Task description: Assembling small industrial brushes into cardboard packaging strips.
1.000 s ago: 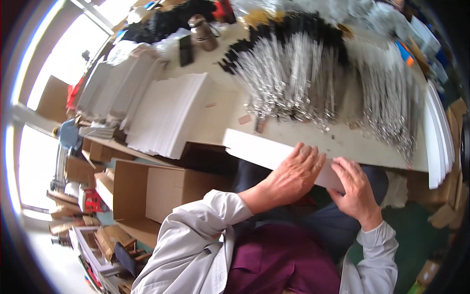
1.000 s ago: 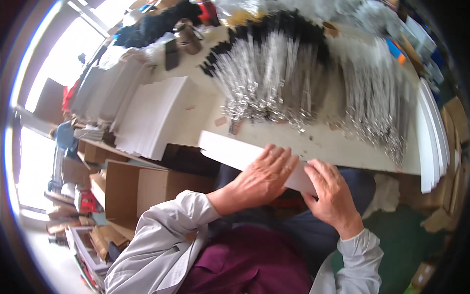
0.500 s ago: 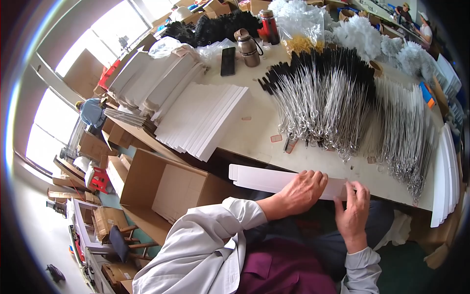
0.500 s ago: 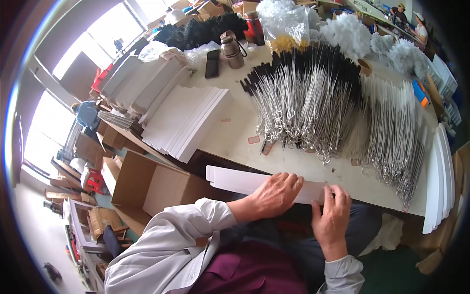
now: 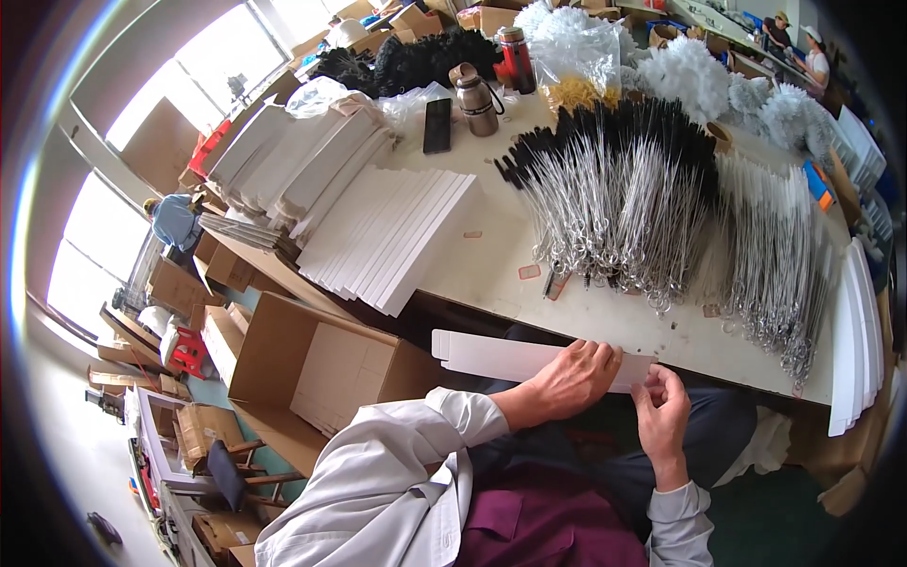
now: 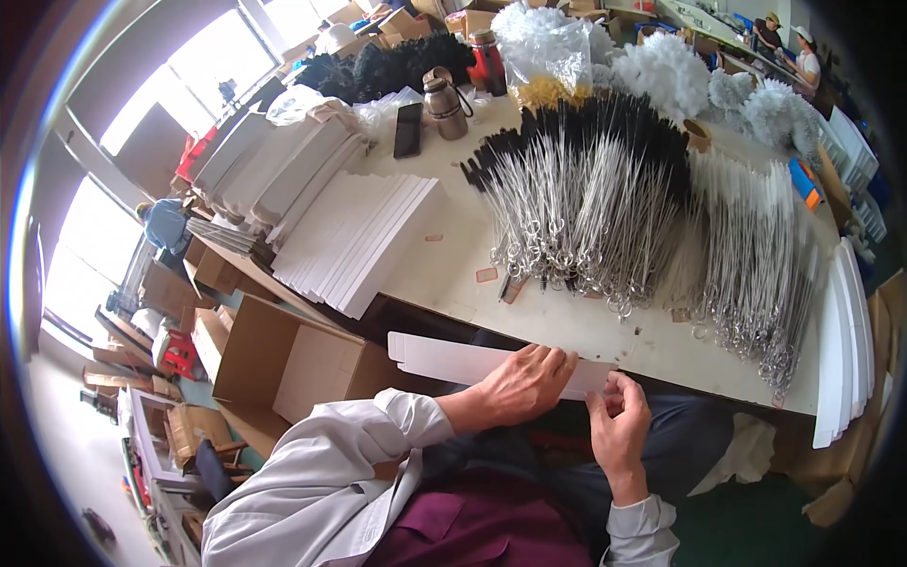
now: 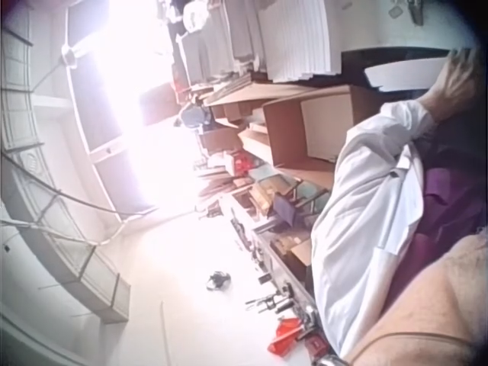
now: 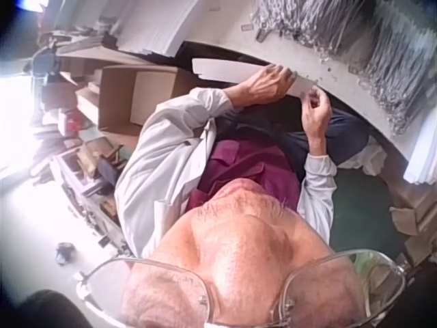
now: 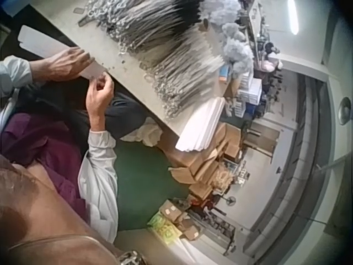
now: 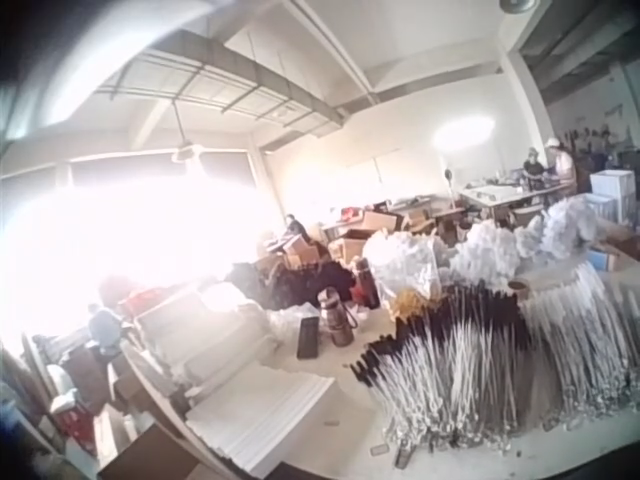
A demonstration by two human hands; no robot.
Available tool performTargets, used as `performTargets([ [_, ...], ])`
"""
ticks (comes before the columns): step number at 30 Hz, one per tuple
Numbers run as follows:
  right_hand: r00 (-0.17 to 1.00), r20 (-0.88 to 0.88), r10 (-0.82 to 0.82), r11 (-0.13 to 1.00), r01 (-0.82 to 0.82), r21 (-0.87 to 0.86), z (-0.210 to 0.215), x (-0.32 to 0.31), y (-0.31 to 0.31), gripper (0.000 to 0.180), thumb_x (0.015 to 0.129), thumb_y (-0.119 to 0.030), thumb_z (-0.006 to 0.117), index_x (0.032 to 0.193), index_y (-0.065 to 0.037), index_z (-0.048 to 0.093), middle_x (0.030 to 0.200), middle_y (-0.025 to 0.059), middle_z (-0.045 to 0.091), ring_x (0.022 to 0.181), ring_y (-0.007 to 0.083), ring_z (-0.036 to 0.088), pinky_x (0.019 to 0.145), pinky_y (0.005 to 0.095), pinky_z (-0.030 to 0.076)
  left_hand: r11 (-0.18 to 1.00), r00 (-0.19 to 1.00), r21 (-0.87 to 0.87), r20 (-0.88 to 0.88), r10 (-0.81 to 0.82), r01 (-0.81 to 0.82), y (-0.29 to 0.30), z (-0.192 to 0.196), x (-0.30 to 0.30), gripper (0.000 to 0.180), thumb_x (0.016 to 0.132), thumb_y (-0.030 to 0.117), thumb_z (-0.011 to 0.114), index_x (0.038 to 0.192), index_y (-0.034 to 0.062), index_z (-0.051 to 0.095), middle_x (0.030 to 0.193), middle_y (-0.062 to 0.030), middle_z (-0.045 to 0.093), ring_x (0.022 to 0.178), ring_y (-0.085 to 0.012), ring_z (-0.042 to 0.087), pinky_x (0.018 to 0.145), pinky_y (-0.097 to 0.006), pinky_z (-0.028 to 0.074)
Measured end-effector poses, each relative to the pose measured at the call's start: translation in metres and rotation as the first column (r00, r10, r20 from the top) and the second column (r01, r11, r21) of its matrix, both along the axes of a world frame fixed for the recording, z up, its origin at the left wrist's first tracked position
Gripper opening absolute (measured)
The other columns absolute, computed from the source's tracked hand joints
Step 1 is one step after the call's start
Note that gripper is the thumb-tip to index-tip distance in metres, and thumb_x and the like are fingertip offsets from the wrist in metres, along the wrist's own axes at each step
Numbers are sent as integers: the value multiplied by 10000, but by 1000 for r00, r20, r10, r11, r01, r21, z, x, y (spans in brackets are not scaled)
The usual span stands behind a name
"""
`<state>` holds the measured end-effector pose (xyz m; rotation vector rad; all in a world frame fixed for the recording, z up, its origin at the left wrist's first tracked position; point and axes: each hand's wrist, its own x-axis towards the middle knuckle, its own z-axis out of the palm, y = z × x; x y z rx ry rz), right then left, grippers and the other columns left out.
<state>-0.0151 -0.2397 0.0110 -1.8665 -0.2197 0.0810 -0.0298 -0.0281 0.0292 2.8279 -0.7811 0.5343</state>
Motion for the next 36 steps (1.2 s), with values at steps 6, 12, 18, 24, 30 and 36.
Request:
performTargets([
  [6,966,-252,64,988,-26,150,12,0,-9,294,944,-143,751,1122,55,627,931,81,693,753,113,647,589,244,517,999,1000,34,-4,-15,15,-2,-2,-6,474,797,154,660,1208,-67,576,981,-126,584,887,-256,625,797,-379,524],
  [12,876,-441,197,965,-94,244,34,12,-6,357,971,-246,716,1122,69,644,908,91,704,637,120,658,490,235,494,1000,986,26,-168,-8,12,12,5,-10,631,744,192,750,1295,-52,564,1110,-145,603,969,-303,613,849,-408,527],
  [18,729,-605,322,916,-77,394,23,16,-15,342,995,-294,690,1049,43,677,855,79,687,562,93,627,452,221,479,987,972,-149,-215,-97,65,9,7,-5,651,710,159,784,1297,-30,576,1133,-165,638,936,-329,667,845,-419,557],
  [24,561,-679,474,787,75,612,26,14,-22,271,1023,-248,641,1140,-4,642,958,102,701,460,77,530,387,229,393,984,973,-164,-205,-108,74,9,7,-10,608,713,146,801,1264,-25,610,1146,-156,675,949,-315,687,849,-402,569],
  [30,993,58,106,974,-92,-208,40,3,-21,515,872,-216,816,1272,32,607,1032,135,728,774,201,717,682,304,582,983,963,-183,-263,-56,7,14,14,-5,578,720,166,806,1238,-10,620,1087,-134,684,933,-309,694,799,-411,572],
  [36,733,353,581,662,-173,-729,40,11,-2,670,809,-234,807,1362,49,557,1270,177,629,1210,315,585,1069,430,458,970,936,-234,-325,-137,61,3,17,3,569,724,176,802,1232,-1,616,1037,-142,685,910,-337,690,777,-427,571],
])
